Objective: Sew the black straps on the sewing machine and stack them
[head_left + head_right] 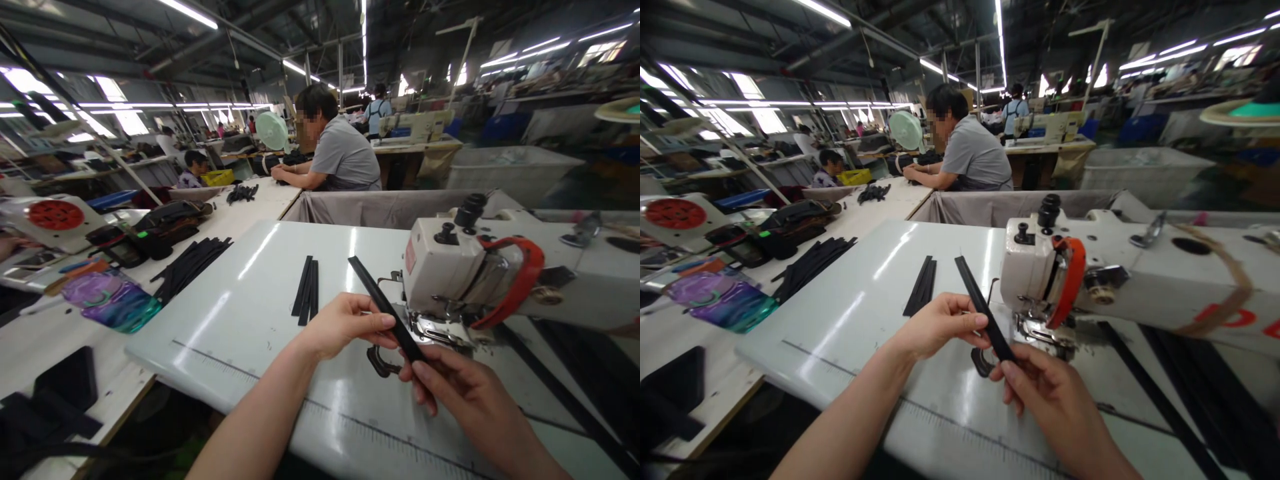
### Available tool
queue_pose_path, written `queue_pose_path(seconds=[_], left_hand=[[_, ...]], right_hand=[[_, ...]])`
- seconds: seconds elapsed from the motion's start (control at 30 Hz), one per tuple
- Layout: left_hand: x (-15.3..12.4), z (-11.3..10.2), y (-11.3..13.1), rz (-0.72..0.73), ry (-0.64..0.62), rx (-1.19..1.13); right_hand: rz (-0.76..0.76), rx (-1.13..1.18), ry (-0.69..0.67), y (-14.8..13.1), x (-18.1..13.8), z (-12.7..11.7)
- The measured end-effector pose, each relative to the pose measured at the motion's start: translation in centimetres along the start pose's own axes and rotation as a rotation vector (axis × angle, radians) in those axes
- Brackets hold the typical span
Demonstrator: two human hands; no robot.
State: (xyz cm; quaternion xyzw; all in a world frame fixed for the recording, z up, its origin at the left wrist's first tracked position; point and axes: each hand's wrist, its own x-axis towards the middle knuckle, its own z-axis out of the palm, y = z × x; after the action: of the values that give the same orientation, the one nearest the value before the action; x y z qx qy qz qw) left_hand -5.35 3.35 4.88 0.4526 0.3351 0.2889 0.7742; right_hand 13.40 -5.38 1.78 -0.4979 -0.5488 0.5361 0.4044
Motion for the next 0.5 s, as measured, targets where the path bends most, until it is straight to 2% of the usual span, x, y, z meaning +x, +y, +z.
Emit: queue_pose_path(seconds=[0.1,0.33,0.43,0.5], left_hand=[[-0.1,0.2,0.1,-0.021,-0.013,-0.021],[-0.4,0.0,0.1,-0.028,-0.034,-0.035],[-0.3,0.1,0.2,0.028,-0.063,-0.009],[-0.2,0.0,0.2,0.102,-0.046,0.019]], right_hand=[[0.028,0.01,-0.003,-0.2,-0.6,0.0],[0.068,0.003,0.103,-1.3,-1.4,1.0],[0.026,-0.145,0.132,-1.0,-1.4,1.0],[-0.092,-0.343,0.24,-0.4,-1.4,0.6]])
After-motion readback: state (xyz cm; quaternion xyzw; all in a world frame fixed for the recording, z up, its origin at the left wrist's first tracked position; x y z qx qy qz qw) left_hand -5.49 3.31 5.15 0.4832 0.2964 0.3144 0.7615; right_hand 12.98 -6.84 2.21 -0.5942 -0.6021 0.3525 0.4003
